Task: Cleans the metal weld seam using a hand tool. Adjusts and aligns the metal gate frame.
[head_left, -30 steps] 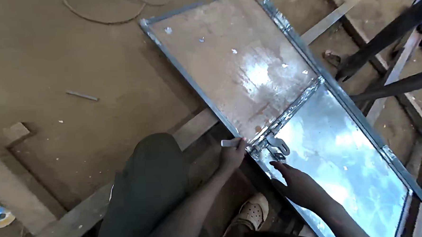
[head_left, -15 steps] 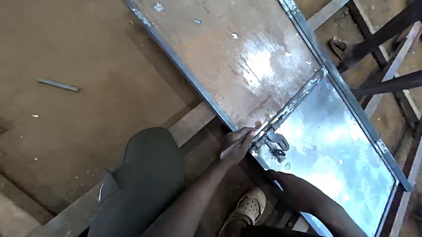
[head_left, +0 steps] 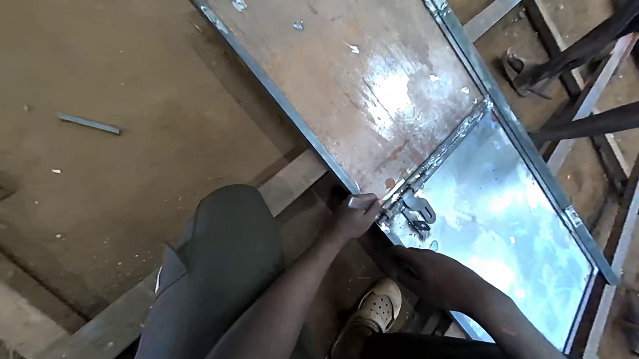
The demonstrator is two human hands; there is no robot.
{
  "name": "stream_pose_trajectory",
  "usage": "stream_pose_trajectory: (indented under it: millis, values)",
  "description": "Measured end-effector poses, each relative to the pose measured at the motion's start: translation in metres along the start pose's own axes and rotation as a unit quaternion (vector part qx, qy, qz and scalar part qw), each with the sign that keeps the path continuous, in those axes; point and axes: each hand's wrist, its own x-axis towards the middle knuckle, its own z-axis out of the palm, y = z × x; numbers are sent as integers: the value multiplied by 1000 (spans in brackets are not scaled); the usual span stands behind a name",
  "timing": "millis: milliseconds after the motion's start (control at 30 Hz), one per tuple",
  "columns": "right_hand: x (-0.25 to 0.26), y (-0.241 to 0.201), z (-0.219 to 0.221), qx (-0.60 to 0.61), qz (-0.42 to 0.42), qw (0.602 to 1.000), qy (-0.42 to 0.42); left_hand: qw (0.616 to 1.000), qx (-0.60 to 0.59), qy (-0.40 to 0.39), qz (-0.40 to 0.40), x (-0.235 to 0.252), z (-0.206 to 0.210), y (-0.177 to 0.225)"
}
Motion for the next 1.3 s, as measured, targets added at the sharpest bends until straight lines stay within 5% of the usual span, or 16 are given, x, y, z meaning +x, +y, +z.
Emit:
stream_pose_trajectory:
  millis: [100,200,300,400,733,833,933,1033,1167,1233,1300]
  values:
    - [2,0,-3,-7,-6,1000,-3,998,-36,43,34,2,0,0]
    - [1,1,0,-9,-2,1000,1,999,-26,-21,-40,1,0,1]
    - [2,2,-3,1,6,1000,-10,998,-51,32,14,6,0,-1]
    - [-2,2,2,-5,11,1000,-3,999,-28,-24,-31,2,1,3]
    - [-6,-3,5,-4,7,1000,-20,997,-26,63,42,6,0,6]
    - [-9,-5,7,-4,9,1000,-8,999,33,2,-26,1,3,4]
    - [-9,-8,4,-16,1,1000,-6,996,-1,62,65,3,3,3]
    - [-14,-15,5,-27,-1,1000,-1,1000,-6,12,-3,0,4,1]
    - [-16,-19,3,-24,-13,1000,-2,997,-56,43,13,3,4,4]
    - [-20,-22,5,-30,-7,999,7,998,-45,-16,-51,1,6,1]
    - [-19,-22,4,-24,-19,999,9,999,-41,4,-15,3,7,-2]
